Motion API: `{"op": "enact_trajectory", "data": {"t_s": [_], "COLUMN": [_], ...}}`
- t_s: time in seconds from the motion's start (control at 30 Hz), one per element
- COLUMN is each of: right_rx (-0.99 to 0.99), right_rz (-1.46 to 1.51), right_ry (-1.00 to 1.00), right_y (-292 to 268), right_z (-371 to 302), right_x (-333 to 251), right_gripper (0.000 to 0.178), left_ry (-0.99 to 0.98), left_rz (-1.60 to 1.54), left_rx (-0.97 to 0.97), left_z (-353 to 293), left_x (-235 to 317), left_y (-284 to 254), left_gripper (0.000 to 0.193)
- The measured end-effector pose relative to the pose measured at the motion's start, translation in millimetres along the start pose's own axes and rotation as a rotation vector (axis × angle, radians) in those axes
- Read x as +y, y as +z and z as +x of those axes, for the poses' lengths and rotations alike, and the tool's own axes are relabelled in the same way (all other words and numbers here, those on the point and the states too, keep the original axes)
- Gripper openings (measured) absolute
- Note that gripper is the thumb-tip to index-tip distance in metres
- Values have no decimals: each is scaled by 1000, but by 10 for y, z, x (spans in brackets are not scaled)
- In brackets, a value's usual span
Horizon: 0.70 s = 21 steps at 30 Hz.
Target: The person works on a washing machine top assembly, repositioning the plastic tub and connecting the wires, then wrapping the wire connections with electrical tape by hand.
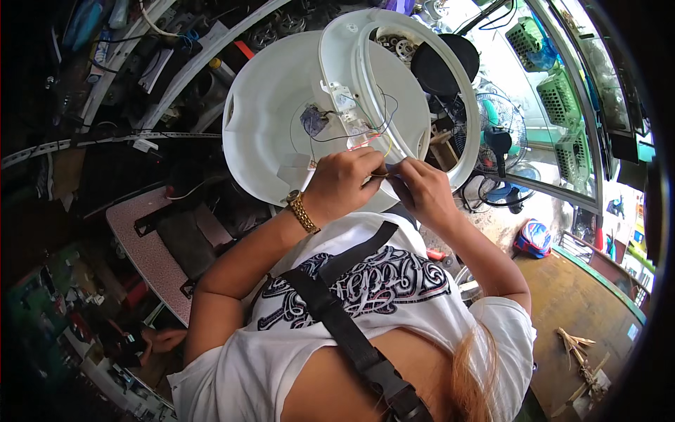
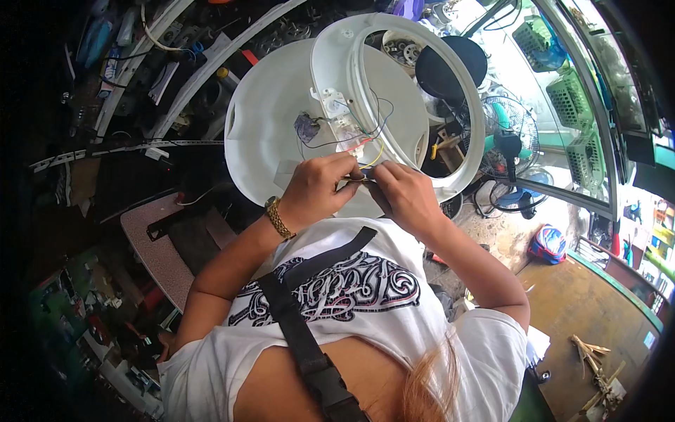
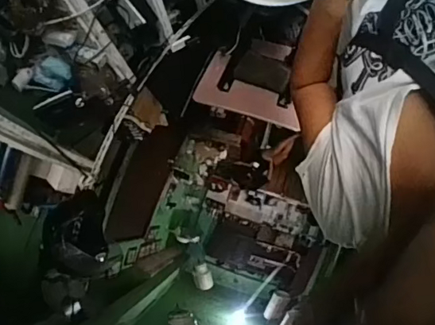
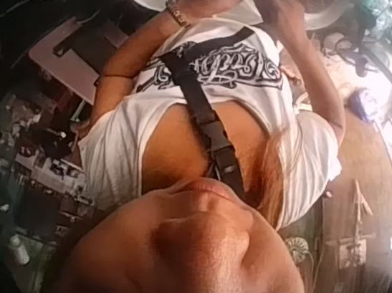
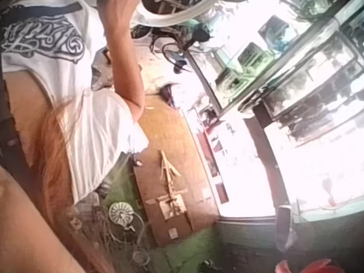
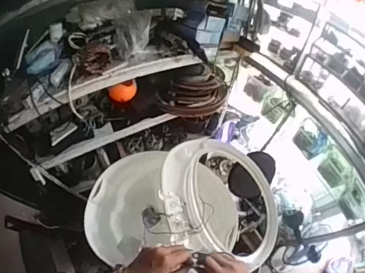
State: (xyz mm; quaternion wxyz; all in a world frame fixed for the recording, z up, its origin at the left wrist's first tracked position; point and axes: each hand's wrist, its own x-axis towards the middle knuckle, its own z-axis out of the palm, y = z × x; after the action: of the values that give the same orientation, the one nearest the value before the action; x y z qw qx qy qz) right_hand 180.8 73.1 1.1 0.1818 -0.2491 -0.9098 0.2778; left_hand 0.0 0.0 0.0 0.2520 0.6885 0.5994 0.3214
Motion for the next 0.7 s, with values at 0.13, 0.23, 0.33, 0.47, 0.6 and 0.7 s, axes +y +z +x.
{"op": "enact_trajectory", "data": {"t_s": [0.13, 0.23, 0.33, 0.47, 0.6, 0.7], "right_rx": [-130, -328, -289, 39, 47, 70], "right_rz": [1097, 2152, 1520, 30, -199, 257], "right_ry": [742, 1010, 807, 94, -153, 146], "right_y": [139, 284, 273, 189, 239, 366], "right_z": [-15, -59, -9, 107, 133, 114], "right_x": [-41, -3, -77, -196, -156, -256], "right_gripper": [14, 27, 21, 23, 22, 14], "left_ry": [120, 366, 197, -157, -113, -20], "left_rz": [174, 336, -25, -536, -540, -524], "left_rx": [34, 108, 38, -280, -415, -348], "left_z": [-29, -27, -5, 45, 67, 12], "left_x": [-29, -164, -306, -475, -487, -513], "left_y": [-25, -68, -125, -261, -320, -244], "left_gripper": [13, 11, 10, 10, 9, 12]}}
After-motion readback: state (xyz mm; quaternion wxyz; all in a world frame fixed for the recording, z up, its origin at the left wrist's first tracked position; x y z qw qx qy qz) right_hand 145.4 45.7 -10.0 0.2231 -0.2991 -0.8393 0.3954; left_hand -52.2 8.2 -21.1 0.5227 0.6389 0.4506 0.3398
